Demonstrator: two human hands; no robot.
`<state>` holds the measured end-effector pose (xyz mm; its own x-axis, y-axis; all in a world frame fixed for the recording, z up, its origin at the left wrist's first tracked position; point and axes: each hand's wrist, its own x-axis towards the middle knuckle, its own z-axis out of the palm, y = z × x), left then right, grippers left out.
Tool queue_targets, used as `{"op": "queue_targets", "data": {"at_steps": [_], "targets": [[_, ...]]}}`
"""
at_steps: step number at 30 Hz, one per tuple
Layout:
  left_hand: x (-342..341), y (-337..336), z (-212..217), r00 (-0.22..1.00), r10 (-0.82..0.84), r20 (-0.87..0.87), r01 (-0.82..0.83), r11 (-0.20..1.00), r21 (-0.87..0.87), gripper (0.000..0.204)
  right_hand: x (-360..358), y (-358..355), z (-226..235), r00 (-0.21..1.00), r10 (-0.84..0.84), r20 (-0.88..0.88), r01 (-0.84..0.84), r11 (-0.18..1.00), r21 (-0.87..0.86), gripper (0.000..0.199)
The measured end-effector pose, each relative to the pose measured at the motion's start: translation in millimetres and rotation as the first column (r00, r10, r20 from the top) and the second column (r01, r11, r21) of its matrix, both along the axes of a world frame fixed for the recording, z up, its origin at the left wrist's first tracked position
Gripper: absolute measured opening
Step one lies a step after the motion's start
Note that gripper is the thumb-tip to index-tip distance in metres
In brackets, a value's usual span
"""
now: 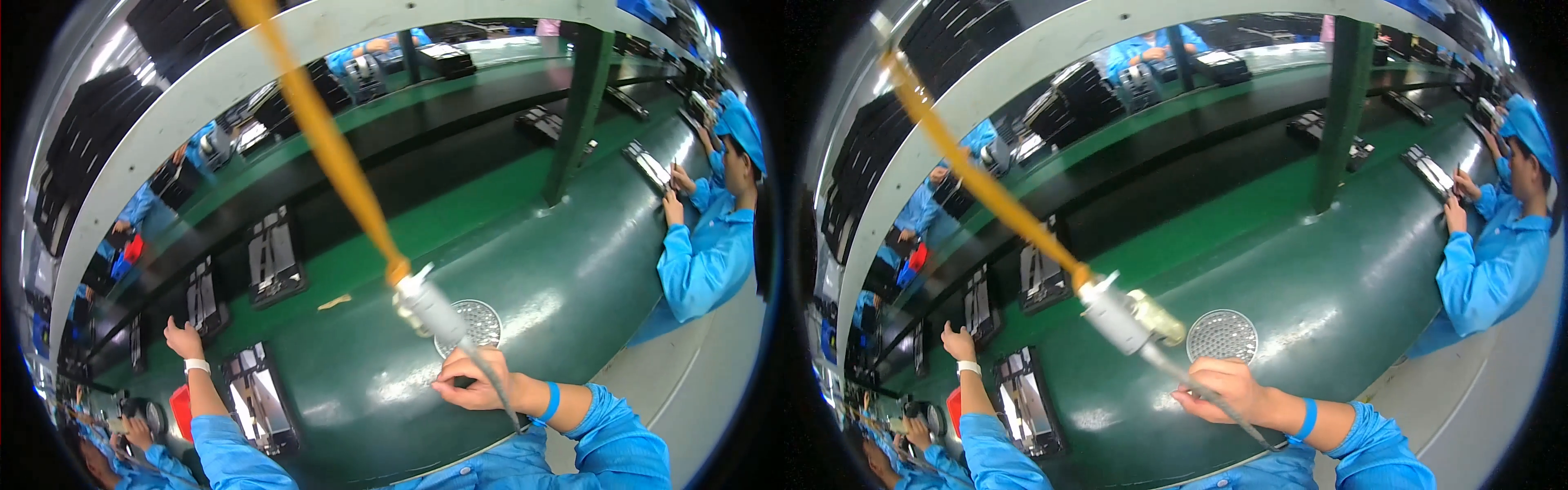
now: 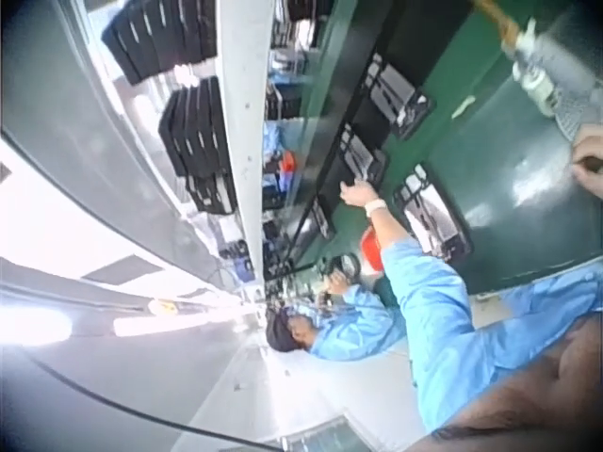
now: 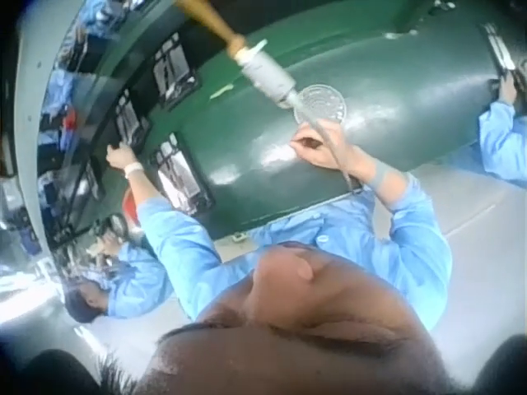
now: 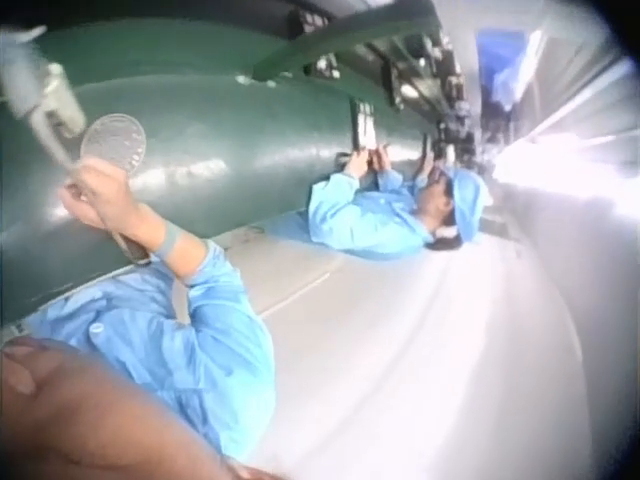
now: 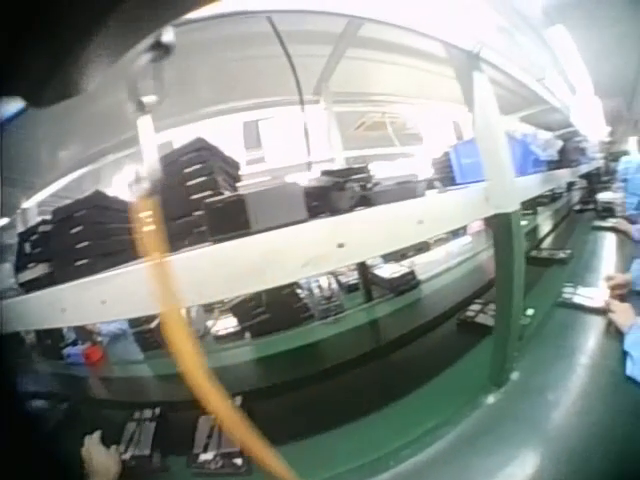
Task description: The person assembles internal electronic components into tablet-sized screen panels by hand, securing them with screws using an electric screwdriver.
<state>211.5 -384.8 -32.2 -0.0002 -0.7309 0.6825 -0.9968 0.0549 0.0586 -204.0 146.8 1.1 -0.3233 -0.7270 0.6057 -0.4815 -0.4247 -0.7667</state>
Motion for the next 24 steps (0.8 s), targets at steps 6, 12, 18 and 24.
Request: {"op": "queue_targets", "data": {"at_steps": [6,12,18,24], "targets": [[-78,-7,2,0.913,-0.203,-0.355,0.402,0.607,0.686,0.090,10,-7,3,0.990,0.143,0.001,-0.142,0.986,-0.086,0.018],[-187,51,50,0.866,0.056,-0.496,0.434,0.409,0.803,0.088,8,-1,9,0.995,0.093,0.021,-0.092,0.994,-0.060,0.011],[-195,104,43,0.057,0.397,-0.916,0.912,0.352,0.210,0.017,5,6,11,0.998,0.070,-0.006,-0.070,0.997,-0.027,0.011],[-164,218,45,-0.145,0.343,-0.928,0.906,0.422,0.015,0.022,3,5,9,0.998,-0.019,-0.054,0.012,0.991,-0.134,0.020]]}}
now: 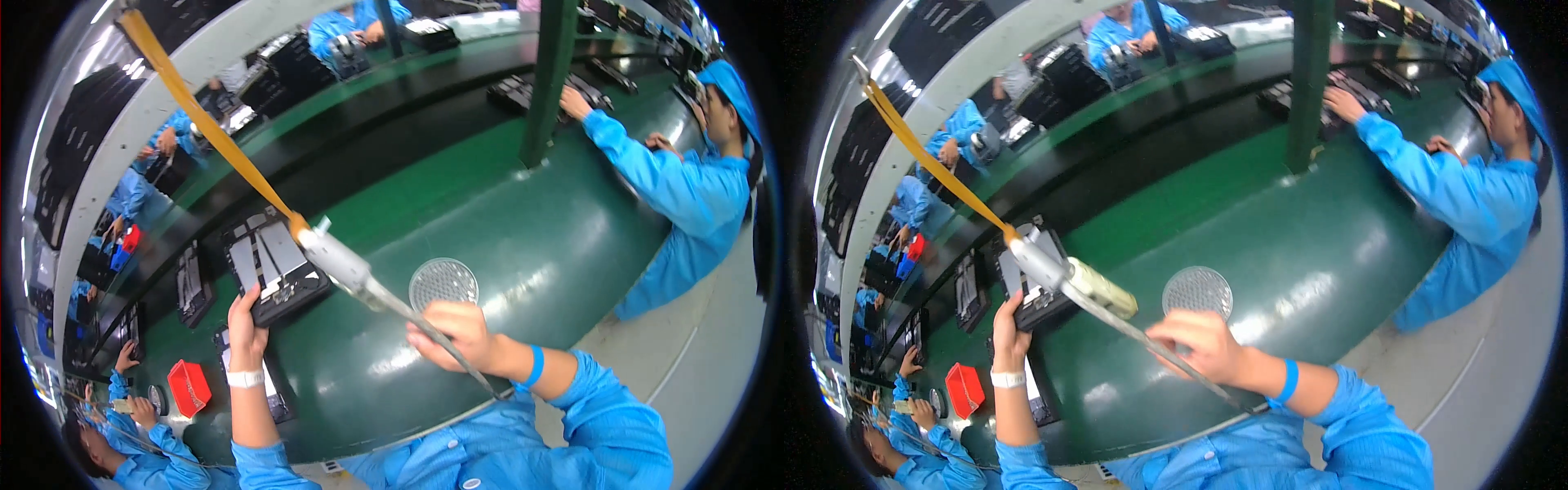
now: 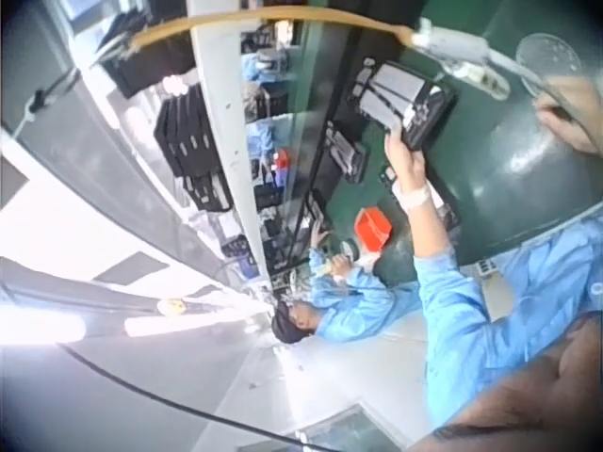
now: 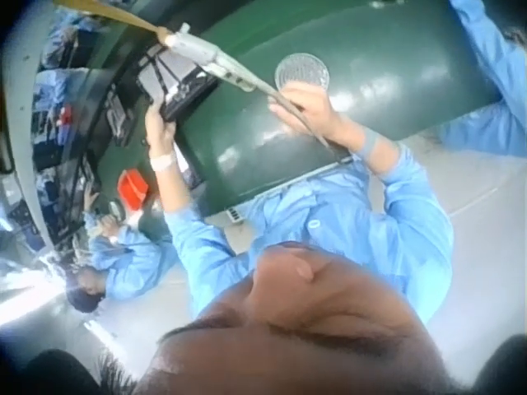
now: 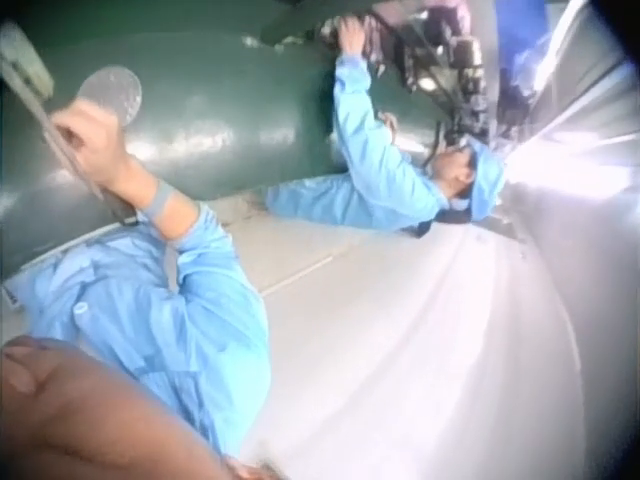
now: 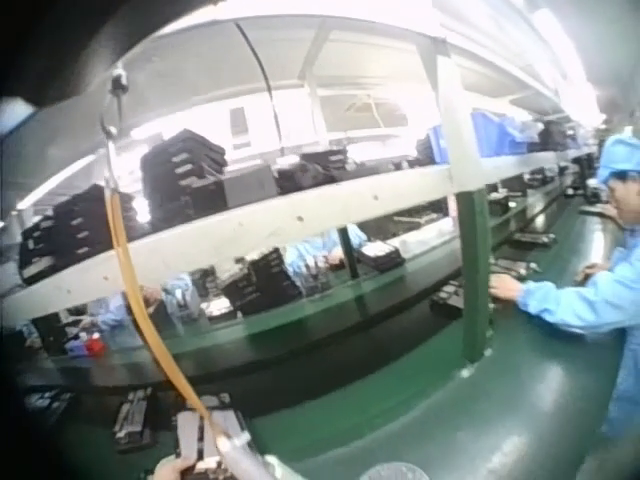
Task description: The person assembles internal electronic components into tablet-sized screen panels by hand, securing them with screws using an electric screwdriver.
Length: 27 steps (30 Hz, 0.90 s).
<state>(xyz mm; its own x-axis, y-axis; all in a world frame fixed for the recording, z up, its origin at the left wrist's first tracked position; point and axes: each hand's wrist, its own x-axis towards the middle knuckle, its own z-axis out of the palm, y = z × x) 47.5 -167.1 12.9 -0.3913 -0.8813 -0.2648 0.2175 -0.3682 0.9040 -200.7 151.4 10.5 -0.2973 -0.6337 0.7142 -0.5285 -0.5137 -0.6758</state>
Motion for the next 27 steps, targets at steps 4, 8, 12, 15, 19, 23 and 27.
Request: {"op": "queue_targets", "data": {"at_steps": [4,8,12,15,19,23,27], "targets": [[27,93,14,0.998,-0.039,0.050,0.038,0.999,0.022,0.023,-15,-4,7,0.979,-0.198,0.052,0.201,0.978,-0.056,0.042],[18,154,-3,0.989,-0.129,0.069,0.129,0.992,0.006,0.032,-16,-23,20,0.947,-0.218,0.235,0.199,0.975,0.102,0.070],[-4,177,-15,0.971,-0.177,0.159,0.198,0.972,-0.128,0.040,-35,-56,28,0.980,-0.197,0.042,0.187,0.969,0.164,0.087],[-7,189,-15,0.811,0.059,0.581,0.310,0.800,-0.513,0.061,-40,-63,49,0.993,-0.098,0.066,0.082,0.973,0.217,0.071],[7,203,-8,0.658,0.208,0.723,0.529,0.556,-0.641,0.083,-35,-51,46,0.971,0.007,0.238,-0.054,0.980,0.191,0.048],[4,215,-21,0.655,0.178,0.734,0.597,0.474,-0.648,0.084,-42,-38,37,0.864,-0.006,0.503,-0.138,0.959,0.248,0.027],[-1,215,-31,0.690,0.216,0.691,0.542,0.479,-0.691,0.075,-52,-35,20,0.827,-0.055,0.559,-0.037,0.988,0.152,0.021]]}}
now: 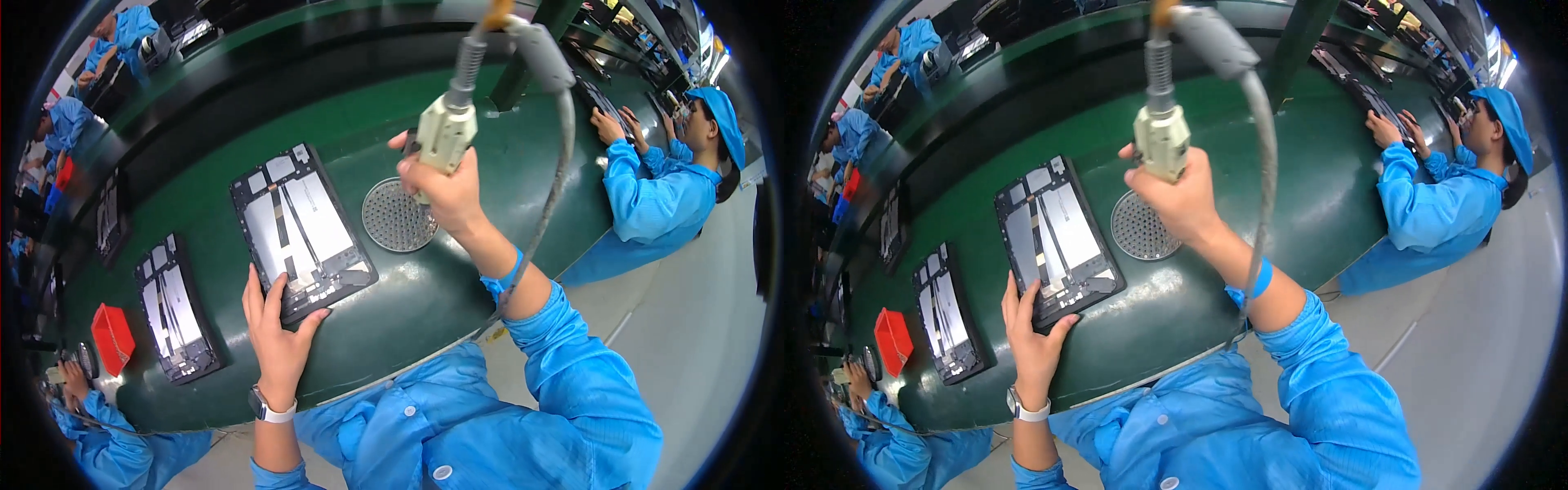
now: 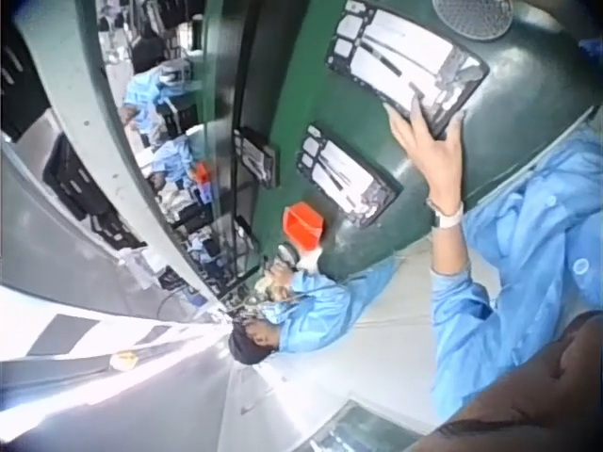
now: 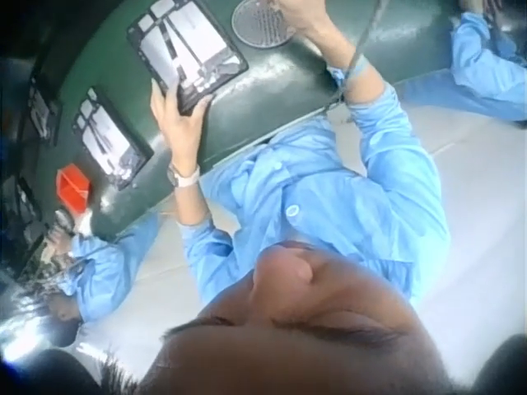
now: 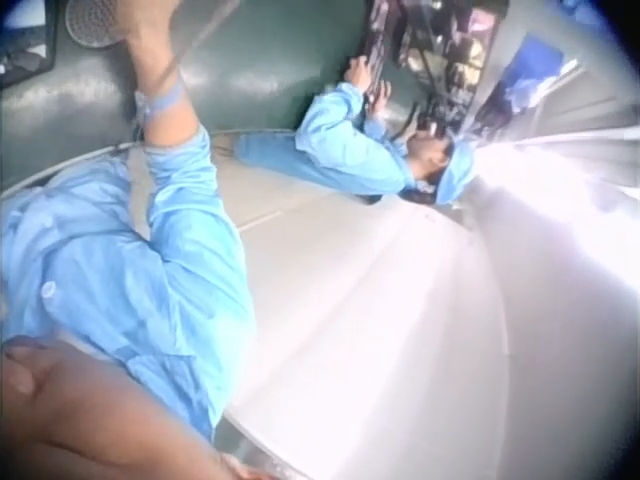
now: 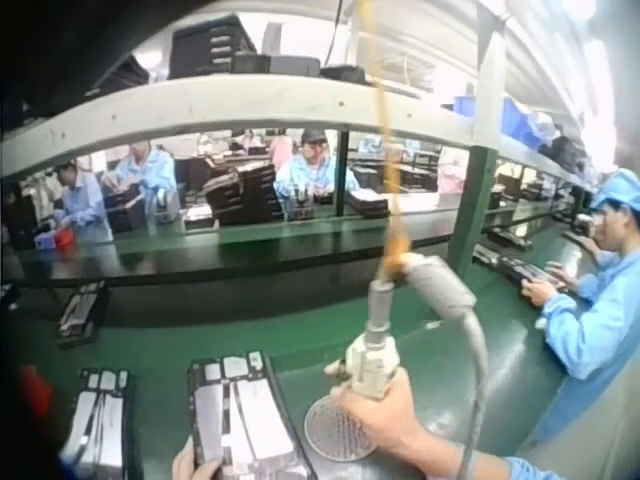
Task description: The person assembles internal electronic components into tablet-sized screen panels by hand, securing them with screws using an electric screwdriver.
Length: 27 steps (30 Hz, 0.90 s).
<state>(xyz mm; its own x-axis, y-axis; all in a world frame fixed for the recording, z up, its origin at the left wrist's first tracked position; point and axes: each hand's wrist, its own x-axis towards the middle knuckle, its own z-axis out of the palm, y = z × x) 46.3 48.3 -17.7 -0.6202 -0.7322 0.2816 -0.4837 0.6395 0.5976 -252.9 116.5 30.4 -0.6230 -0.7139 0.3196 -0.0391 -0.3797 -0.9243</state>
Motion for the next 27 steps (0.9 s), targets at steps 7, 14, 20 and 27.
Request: {"op": "queue_targets", "data": {"at_steps": [7,14,20,27], "targets": [[-1,-1,0,1.000,0.002,-0.010,-0.002,1.000,-0.012,0.073,-13,-5,-17,0.997,-0.034,0.070,0.037,0.998,-0.042,0.022],[-1,-1,2,1.000,0.008,-0.002,-0.008,1.000,0.000,0.073,-12,-11,-23,0.995,-0.010,0.096,0.011,1.000,-0.009,0.022],[-4,-1,4,1.000,0.004,0.004,-0.004,1.000,0.012,0.075,-15,-10,-22,0.995,-0.032,0.092,0.031,1.000,0.004,0.020],[-22,0,29,0.983,-0.181,0.032,0.184,0.960,-0.211,0.049,-12,-8,-20,0.999,-0.032,0.037,0.032,0.999,0.006,0.023]]}}
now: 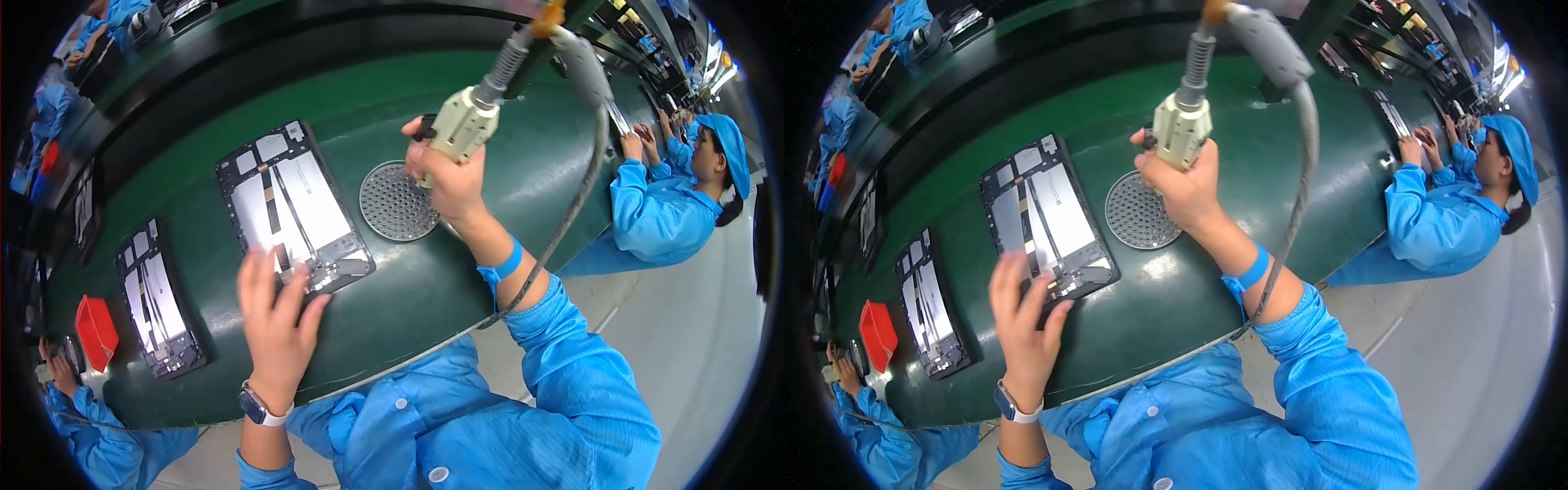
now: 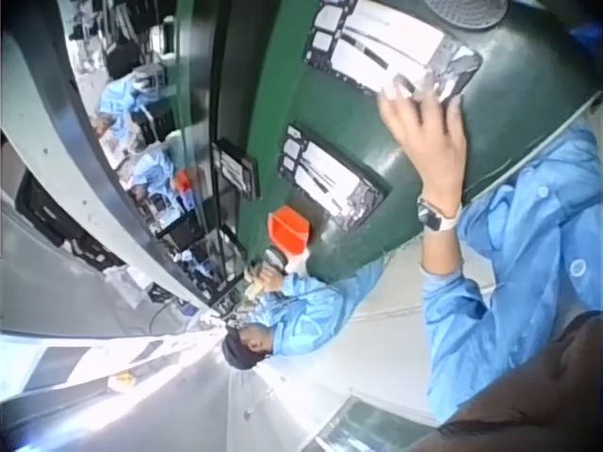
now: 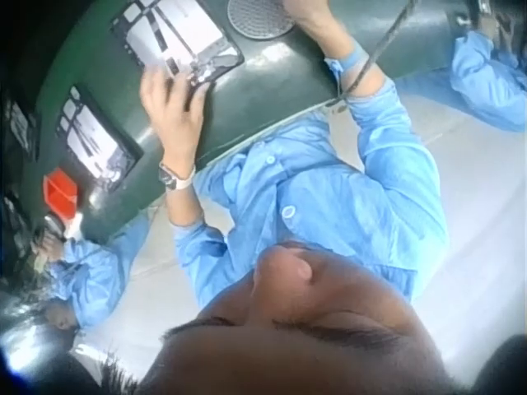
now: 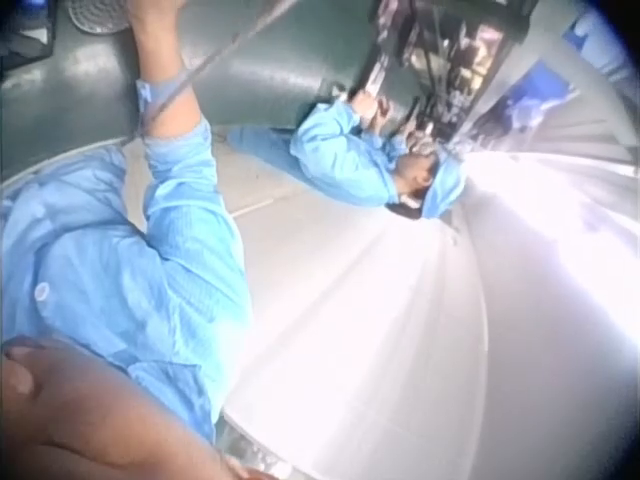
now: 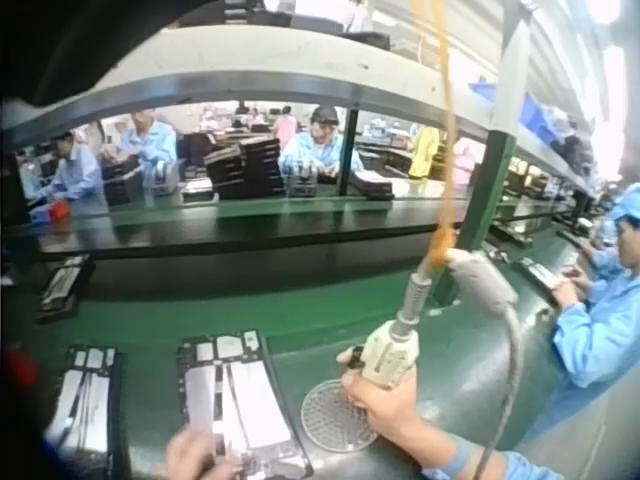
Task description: The person assembles internal electronic components into tablet-sized screen panels by hand, securing them with screws using an electric screwdriver.
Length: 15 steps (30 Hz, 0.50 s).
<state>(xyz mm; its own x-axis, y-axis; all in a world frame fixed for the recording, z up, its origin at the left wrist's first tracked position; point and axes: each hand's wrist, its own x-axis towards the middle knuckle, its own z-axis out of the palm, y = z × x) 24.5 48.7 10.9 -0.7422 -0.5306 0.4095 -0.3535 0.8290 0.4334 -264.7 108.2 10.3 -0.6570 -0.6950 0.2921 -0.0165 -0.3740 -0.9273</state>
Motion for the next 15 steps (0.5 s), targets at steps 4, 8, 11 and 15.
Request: {"op": "queue_targets", "data": {"at_steps": [4,8,11,15], "targets": [[-32,-5,-2,0.974,-0.223,-0.034,0.222,0.975,-0.021,0.027,5,5,7,1.000,0.024,-0.004,-0.024,0.998,-0.064,0.030],[-45,-10,-18,0.954,-0.294,-0.065,0.291,0.955,-0.052,0.022,12,9,11,0.998,0.060,-0.013,-0.061,0.996,-0.066,0.032],[-43,-5,-17,0.969,-0.217,-0.121,0.216,0.976,-0.019,0.019,21,9,13,0.995,0.089,-0.034,-0.092,0.993,-0.079,0.033],[-45,2,-15,0.969,-0.204,-0.139,0.202,0.979,-0.030,0.019,32,19,1,0.986,0.168,0.007,-0.167,0.982,-0.093,0.035]]}}
